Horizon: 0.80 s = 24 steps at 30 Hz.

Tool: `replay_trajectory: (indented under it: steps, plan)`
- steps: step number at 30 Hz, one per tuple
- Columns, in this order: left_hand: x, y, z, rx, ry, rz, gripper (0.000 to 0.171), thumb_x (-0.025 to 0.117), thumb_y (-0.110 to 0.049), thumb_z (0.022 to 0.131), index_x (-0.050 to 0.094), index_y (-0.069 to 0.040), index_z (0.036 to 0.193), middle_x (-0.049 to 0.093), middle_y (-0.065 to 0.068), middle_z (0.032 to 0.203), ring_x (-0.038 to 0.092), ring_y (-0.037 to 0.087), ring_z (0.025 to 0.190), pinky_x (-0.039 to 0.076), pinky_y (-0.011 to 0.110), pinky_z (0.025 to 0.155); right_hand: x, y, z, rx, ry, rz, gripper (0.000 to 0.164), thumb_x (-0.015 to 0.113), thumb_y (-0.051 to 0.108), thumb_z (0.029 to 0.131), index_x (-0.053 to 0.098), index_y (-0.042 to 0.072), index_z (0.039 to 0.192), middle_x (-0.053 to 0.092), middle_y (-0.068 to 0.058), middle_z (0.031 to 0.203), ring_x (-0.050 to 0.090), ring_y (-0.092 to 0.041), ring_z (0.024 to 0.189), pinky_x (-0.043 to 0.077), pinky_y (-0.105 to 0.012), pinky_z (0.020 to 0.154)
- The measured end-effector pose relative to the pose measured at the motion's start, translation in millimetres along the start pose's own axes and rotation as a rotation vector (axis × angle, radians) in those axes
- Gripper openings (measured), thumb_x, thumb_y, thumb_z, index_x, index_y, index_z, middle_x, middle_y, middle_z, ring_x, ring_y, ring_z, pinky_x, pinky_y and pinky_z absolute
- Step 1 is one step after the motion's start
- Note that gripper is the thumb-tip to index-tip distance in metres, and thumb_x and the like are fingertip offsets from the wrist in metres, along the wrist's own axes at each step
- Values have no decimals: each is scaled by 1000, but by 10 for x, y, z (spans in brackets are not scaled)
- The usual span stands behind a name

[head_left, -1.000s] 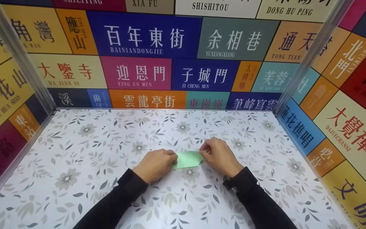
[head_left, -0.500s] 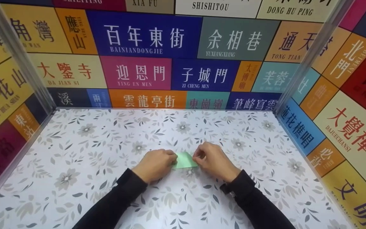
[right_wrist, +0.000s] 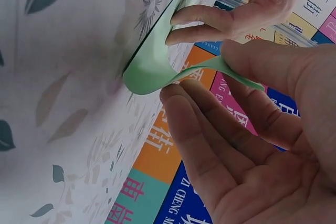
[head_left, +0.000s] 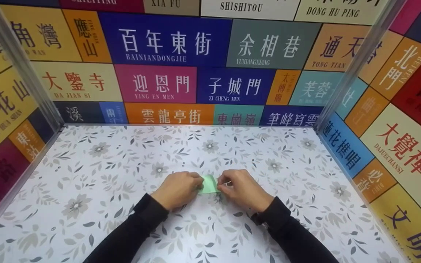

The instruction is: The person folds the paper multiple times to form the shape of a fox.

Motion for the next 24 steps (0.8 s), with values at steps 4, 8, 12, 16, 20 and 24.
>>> replay_trajectory:
  steps: [4, 8, 12, 16, 20, 24]
  plan:
    - [1, -3, 0, 5, -9, 2, 5, 84, -10, 100, 84, -15, 102, 85, 0, 99, 82, 27, 83, 70, 44, 76, 32, 18, -15, -10, 8, -9, 3, 86, 10, 103, 85, 9, 105, 88, -1, 107, 87, -26, 112, 71, -48, 105]
    - [-6, -5, -3, 7, -4, 6, 5, 85, -10, 100, 84, -15, 102, 85, 1, 100, 81, 28, 84, 70, 45, 76, 54, 50, -20, -45, 9, -31, 4, 86, 9, 102, 84, 13, 101, 87, 0, 103, 87, -22, 110, 71, -48, 104]
    - [-15, -4, -3, 2, 13, -7, 6, 84, -10, 101, 85, -14, 105, 85, 2, 101, 82, 28, 86, 70, 46, 79, 63, 85, -28, -67, 14, -41, 7, 87, 9, 101, 84, 14, 99, 86, 1, 100, 86, -19, 104, 72, -45, 100]
    - [-36, 1, -10, -1, 21, -17, 4, 84, -10, 101, 84, -13, 105, 85, 2, 100, 82, 28, 87, 71, 46, 80, 72, 115, -39, -77, 31, -56, 9, 88, 7, 101, 84, 14, 98, 86, 4, 98, 83, -15, 98, 72, -39, 92]
    - [-52, 4, -11, 3, 27, -28, 5, 84, -10, 100, 83, -13, 104, 83, 3, 97, 82, 29, 85, 70, 47, 78, 89, 128, -47, -83, 41, -64, 9, 88, 8, 101, 84, 15, 99, 86, 4, 97, 80, -11, 91, 67, -32, 85]
    - [-47, 10, -15, 13, 21, -29, 5, 84, -11, 100, 81, -15, 100, 81, 2, 93, 80, 28, 82, 68, 47, 74, 113, 132, -48, -99, 40, -72, 7, 89, 9, 101, 85, 15, 100, 88, 3, 99, 78, -10, 88, 64, -27, 82]
Point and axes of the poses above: each hand's wrist, its own z-axis towards the middle knuckle, its own x-axis out of the palm, y = z × x, the point moved 7 cm from there along z, towards the middle knuckle
